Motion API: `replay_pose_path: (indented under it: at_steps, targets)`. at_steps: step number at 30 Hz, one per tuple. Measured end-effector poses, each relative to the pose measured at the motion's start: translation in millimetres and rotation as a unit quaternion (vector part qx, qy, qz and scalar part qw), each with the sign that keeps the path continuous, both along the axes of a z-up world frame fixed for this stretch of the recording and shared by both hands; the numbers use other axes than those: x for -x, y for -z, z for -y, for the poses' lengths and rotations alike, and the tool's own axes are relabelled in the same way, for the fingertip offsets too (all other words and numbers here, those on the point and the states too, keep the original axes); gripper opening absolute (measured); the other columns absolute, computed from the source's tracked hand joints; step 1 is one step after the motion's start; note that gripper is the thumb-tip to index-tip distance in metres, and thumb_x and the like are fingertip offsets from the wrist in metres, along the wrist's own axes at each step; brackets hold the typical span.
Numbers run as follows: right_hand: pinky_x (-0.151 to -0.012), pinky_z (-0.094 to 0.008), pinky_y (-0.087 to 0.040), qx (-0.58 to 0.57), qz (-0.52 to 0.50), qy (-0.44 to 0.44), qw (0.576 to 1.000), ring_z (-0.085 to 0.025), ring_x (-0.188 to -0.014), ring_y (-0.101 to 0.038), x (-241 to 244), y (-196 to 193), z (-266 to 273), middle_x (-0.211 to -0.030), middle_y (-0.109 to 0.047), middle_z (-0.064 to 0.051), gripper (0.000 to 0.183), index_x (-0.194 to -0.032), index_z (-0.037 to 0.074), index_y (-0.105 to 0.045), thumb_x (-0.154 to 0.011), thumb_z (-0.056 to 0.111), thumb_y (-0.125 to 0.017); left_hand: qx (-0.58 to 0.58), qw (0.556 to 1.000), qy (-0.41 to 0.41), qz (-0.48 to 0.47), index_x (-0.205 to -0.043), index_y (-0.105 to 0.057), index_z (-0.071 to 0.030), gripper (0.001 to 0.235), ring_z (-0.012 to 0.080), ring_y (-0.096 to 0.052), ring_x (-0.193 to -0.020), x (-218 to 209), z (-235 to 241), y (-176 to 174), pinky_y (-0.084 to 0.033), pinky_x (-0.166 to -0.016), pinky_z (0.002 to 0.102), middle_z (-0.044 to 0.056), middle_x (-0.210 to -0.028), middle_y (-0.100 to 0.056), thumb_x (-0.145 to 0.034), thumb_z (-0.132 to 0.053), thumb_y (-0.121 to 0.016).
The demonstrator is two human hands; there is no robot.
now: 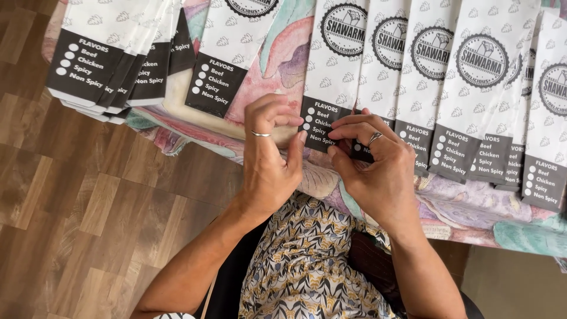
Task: The person applies glue to the bottom edge of white paper food packages and folds the edges to seal them. They repeat this process for multiple packages, then gather the sealed packages into a neat stack.
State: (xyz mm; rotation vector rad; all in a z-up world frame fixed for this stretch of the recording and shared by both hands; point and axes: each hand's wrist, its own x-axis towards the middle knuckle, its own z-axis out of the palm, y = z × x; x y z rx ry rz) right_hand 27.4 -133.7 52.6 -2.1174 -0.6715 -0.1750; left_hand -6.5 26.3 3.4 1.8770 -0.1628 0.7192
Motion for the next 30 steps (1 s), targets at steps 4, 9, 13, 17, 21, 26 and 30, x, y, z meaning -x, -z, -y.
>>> replay_pose_path:
  at_steps: [4,9,13,17,21,26,30]
  targets:
    - [-0.123,-0.051,-0.040,-0.013,0.052,0.008,0.999,-0.025,-0.099,-0.069,-2,16,-8,-0.102,-0.070,-0.015,0.023,-0.095,-0.002,-0.068,-0.086,0.008,-0.086,-0.020,1.000,0.009,-0.004,-0.132,-0.038,0.000,0.040,0.0247,-0.069,-0.104,1,-2,-3,-0.066,-0.091,0.030,0.019,-0.135,-0.041,-0.099,0.017,-0.055]
    - [-0.122,-0.047,-0.043,-0.004,0.003,-0.004,1.000,-0.024,-0.104,-0.072,-3,5,2,-0.107,-0.074,-0.015,0.017,-0.098,-0.001,-0.073,-0.085,-0.010,-0.079,-0.033,0.999,-0.003,0.004,-0.126,-0.042,0.001,0.030,0.0266,-0.060,-0.113,-3,-1,-1,-0.063,-0.098,0.033,0.018,-0.129,-0.044,-0.101,0.015,-0.050]
    - [-0.124,-0.046,-0.040,-0.009,0.001,-0.013,1.000,-0.025,-0.106,-0.071,-2,3,1,-0.109,-0.073,-0.016,0.015,-0.099,0.000,-0.072,-0.087,-0.009,-0.074,-0.042,0.999,-0.003,-0.003,-0.139,-0.034,-0.001,0.044,0.0243,-0.068,-0.106,-2,2,12,-0.070,-0.088,0.032,0.020,-0.140,-0.038,-0.108,-0.016,-0.060]
    - [-0.122,-0.049,-0.042,-0.003,0.021,-0.018,1.000,-0.025,-0.106,-0.071,-2,5,3,-0.107,-0.073,-0.014,0.012,-0.098,0.001,-0.072,-0.089,-0.007,-0.075,-0.084,0.996,0.001,0.001,-0.131,-0.039,-0.001,0.047,0.0282,-0.062,-0.109,0,1,-3,-0.060,-0.101,0.038,0.019,-0.139,-0.040,-0.100,-0.013,-0.072]
    - [-0.124,-0.047,-0.041,-0.008,0.023,-0.025,0.999,-0.024,-0.107,-0.071,-1,5,4,-0.110,-0.073,-0.015,0.012,-0.099,0.000,-0.071,-0.090,-0.007,-0.074,-0.033,0.999,0.001,-0.006,-0.134,-0.038,0.000,0.048,0.0236,-0.065,-0.104,-4,0,4,-0.066,-0.094,0.031,0.019,-0.138,-0.038,-0.096,0.020,-0.059]
    - [-0.123,-0.048,-0.041,-0.012,0.043,-0.037,0.998,-0.026,-0.107,-0.071,-1,11,5,-0.112,-0.072,-0.018,0.013,-0.101,-0.002,-0.070,-0.091,-0.009,-0.072,-0.114,0.989,-0.092,0.035,-0.127,-0.046,0.002,0.033,0.0320,-0.056,-0.127,-16,-16,7,-0.051,-0.119,0.040,0.020,-0.128,-0.051,-0.099,0.021,-0.045]
    - [-0.126,-0.051,-0.037,0.009,0.060,-0.062,0.996,-0.032,-0.122,-0.065,2,14,6,-0.127,-0.066,-0.018,0.017,-0.112,-0.003,-0.067,-0.095,-0.008,-0.064,-0.300,0.931,-0.204,-0.038,-0.141,-0.039,0.002,0.052,0.0373,-0.036,-0.146,-20,-48,-6,-0.025,-0.127,0.053,0.028,-0.140,-0.059,-0.098,0.010,-0.068]
